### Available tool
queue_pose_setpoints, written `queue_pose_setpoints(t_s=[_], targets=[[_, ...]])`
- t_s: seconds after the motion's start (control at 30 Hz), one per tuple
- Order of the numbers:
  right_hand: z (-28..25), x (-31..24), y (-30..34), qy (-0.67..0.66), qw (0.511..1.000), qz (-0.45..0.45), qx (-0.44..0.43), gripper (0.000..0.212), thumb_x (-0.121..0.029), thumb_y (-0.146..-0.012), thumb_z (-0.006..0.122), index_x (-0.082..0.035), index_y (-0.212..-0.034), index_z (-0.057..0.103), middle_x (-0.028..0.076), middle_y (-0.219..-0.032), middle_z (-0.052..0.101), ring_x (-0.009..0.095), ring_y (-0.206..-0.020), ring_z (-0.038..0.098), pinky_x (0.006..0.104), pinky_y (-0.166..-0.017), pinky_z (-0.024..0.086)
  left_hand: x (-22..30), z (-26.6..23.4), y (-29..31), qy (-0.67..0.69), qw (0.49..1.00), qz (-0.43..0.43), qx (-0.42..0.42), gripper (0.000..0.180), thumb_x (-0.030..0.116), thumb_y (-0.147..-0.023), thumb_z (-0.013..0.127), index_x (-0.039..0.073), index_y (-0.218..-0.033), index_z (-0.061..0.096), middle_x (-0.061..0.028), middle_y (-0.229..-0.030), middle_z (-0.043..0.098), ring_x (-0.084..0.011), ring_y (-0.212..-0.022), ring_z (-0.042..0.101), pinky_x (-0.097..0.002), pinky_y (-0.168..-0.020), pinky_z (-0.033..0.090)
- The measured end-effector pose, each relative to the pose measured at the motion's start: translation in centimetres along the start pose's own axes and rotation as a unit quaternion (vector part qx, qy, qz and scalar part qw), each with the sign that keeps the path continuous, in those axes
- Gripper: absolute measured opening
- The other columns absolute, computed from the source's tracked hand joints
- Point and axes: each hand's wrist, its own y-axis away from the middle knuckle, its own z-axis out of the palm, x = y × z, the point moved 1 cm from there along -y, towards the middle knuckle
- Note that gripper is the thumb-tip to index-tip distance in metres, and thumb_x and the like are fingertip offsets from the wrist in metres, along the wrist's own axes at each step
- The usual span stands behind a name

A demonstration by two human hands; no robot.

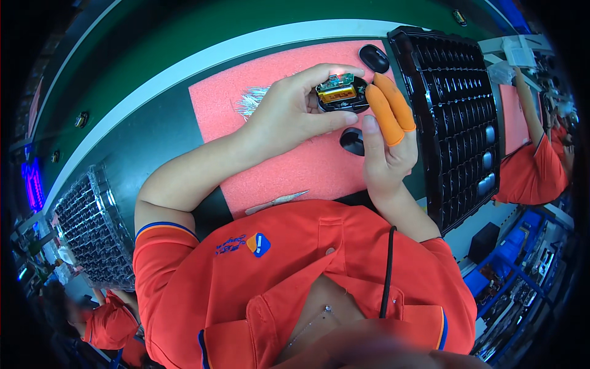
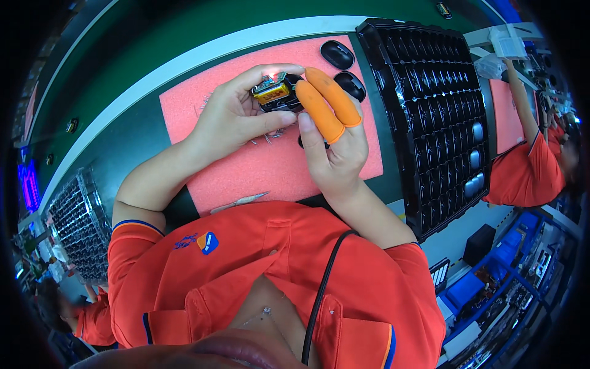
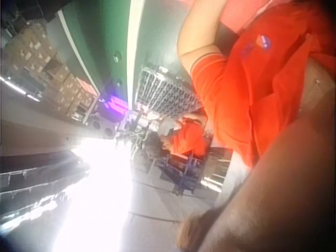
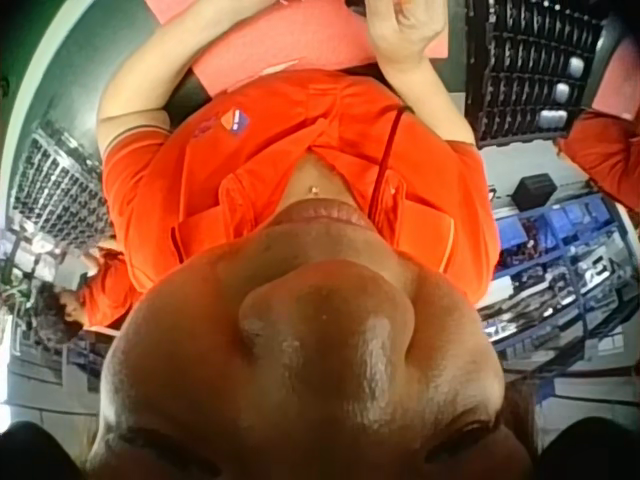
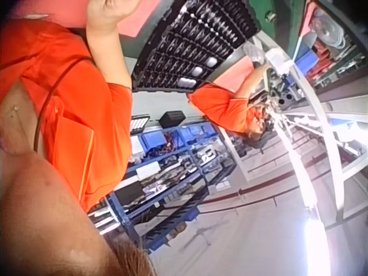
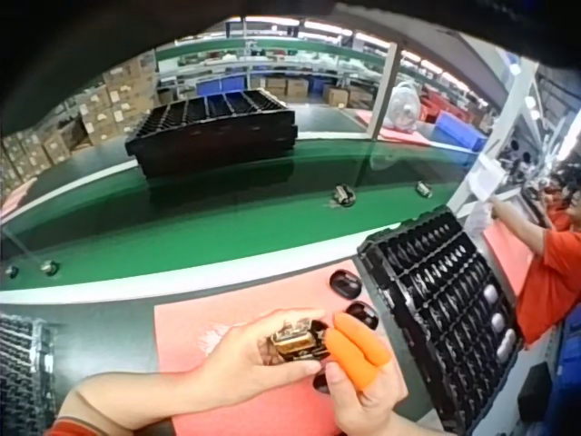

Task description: The recorder is assembling small electronic components by fitting parts together and placing them into a organized tray.

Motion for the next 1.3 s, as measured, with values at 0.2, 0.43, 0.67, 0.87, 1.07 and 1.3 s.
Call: queue_pose_setpoints(t_s=[0.2, 0.43, 0.67, 0.87, 1.07, 1.3], targets=[[-0.1, 0.5, 0.4, 0.051, 0.998, -0.001, -0.042, 0.029, 0.001, -0.083, 0.06, 0.005, -0.112, 0.062, 0.018, -0.122, 0.057, 0.026, -0.102, 0.055, 0.0332, -0.088, 0.045, -0.1, -0.1, 0.1, 0.0, 0.999, -0.049, 0.007, 0.052, 0.0, -0.082, 0.066, 0.006, -0.13, 0.047, -0.0037, -0.095, 0.059, -0.0062, -0.071, 0.055, -0.0198, -0.059, 0.047], [-0.8, 0.9, -0.7, 0.013, 0.999, 0.012, -0.045, 0.03, -0.004, -0.086, 0.06, 0.004, -0.114, 0.061, 0.017, -0.122, 0.057, 0.025, -0.109, 0.054, 0.0329, -0.094, 0.042, -0.3, -0.5, -0.1, -0.016, 0.998, -0.067, 0.011, 0.062, 0.004, -0.081, 0.069, 0.008, -0.135, 0.039, -0.0043, -0.099, 0.058, -0.0068, -0.075, 0.057, -0.02, -0.059, 0.048], [-3.9, 3.0, 1.0, -0.039, 0.982, 0.184, -0.025, 0.033, -0.016, -0.093, 0.056, 0.001, -0.121, 0.054, 0.012, -0.102, 0.06, 0.02, -0.097, 0.058, 0.0317, -0.088, 0.044, 0.9, -6.7, -2.0, -0.351, 0.911, 0.103, 0.189, 0.041, 0.02, -0.076, 0.073, 0.008, -0.111, 0.056, -0.008, -0.106, 0.06, -0.0193, -0.103, 0.055, -0.0331, -0.083, 0.046], [-4.3, 3.2, 3.0, 0.208, 0.948, 0.122, -0.206, 0.027, -0.013, -0.095, 0.046, -0.001, -0.117, 0.057, 0.015, -0.123, 0.053, 0.029, -0.115, 0.048, 0.0372, -0.102, 0.033, 1.8, -16.5, -2.5, -0.451, 0.8, 0.105, 0.382, 0.036, 0.018, -0.075, 0.073, 0.003, -0.103, 0.057, -0.0127, -0.091, 0.064, -0.0253, -0.085, 0.062, -0.0338, -0.077, 0.049], [-3.9, 3.1, 4.0, 0.213, 0.946, 0.124, -0.211, 0.021, -0.012, -0.091, 0.052, 0.0, -0.106, 0.061, 0.014, -0.124, 0.052, 0.029, -0.111, 0.05, 0.0365, -0.096, 0.037, -1.1, -25.0, 0.3, -0.564, 0.709, 0.065, 0.419, 0.036, 0.032, -0.083, 0.064, 0.0, -0.1, 0.064, -0.0195, -0.104, 0.063, -0.0358, -0.099, 0.058, -0.0424, -0.087, 0.045], [-4.3, 3.6, 5.8, 0.092, 0.96, 0.181, -0.192, 0.028, -0.015, -0.084, 0.064, -0.002, -0.108, 0.056, 0.012, -0.12, 0.056, 0.024, -0.096, 0.053, 0.0331, -0.086, 0.041, 0.8, -35.9, 8.6, -0.673, 0.291, -0.032, 0.68, 0.049, 0.022, -0.061, 0.062, 0.011, -0.108, 0.065, -0.0125, -0.115, 0.06, -0.0362, -0.108, 0.049, -0.0579, -0.089, 0.035]])
